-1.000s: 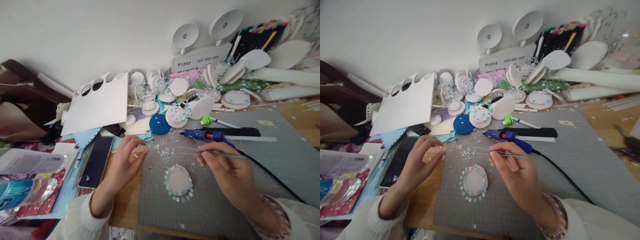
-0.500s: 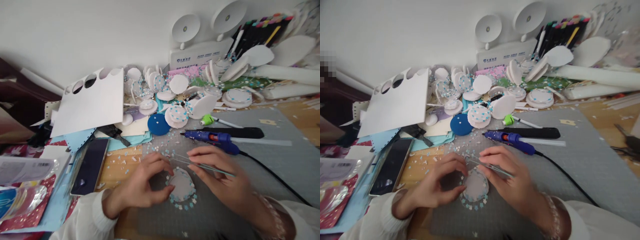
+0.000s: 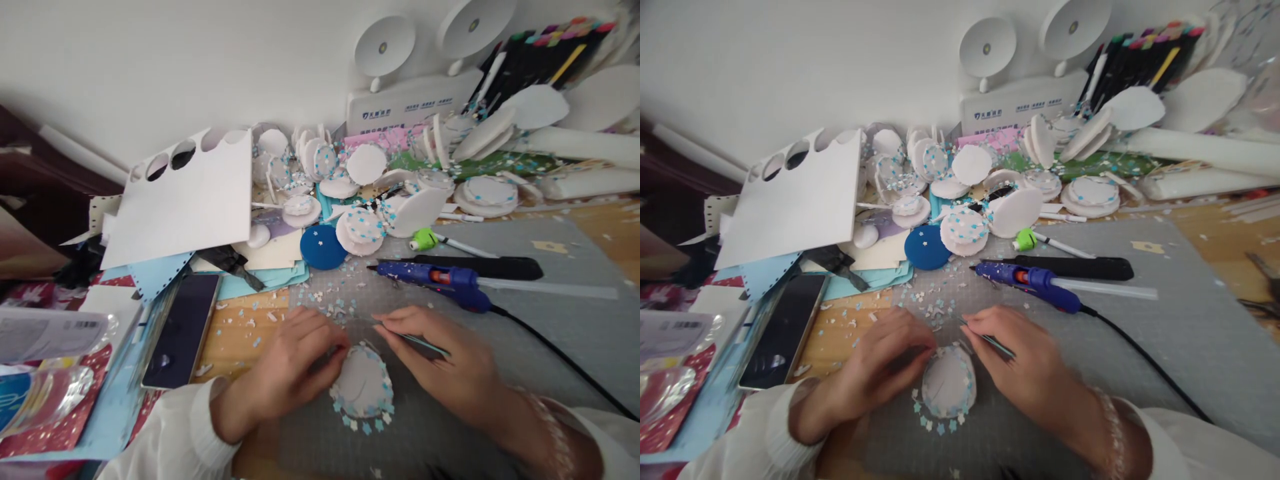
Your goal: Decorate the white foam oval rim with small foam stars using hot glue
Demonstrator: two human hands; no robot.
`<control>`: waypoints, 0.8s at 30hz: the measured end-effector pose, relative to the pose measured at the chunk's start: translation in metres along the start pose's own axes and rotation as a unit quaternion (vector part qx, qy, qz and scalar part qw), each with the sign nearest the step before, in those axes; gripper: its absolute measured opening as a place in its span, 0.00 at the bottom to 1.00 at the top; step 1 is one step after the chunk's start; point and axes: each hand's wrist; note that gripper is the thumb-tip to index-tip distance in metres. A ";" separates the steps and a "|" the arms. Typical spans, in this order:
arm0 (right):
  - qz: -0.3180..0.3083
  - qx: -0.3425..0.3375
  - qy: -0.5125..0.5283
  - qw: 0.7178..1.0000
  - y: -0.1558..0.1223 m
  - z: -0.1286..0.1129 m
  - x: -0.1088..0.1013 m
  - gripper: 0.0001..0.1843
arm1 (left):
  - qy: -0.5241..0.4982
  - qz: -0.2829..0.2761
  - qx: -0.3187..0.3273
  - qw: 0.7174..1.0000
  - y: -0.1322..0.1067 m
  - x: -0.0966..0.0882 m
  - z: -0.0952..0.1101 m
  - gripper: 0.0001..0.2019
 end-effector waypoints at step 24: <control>0.001 0.006 -0.013 1.000 -0.003 0.008 0.006 0.06 | -0.058 0.149 -0.164 0.973 -0.002 0.007 -0.003 0.04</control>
Point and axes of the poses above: each hand's wrist, its own y-axis towards the middle knuckle, its own x-axis out of the palm, z = x × y, and after that the axes turned 13 degrees about x, right-handed
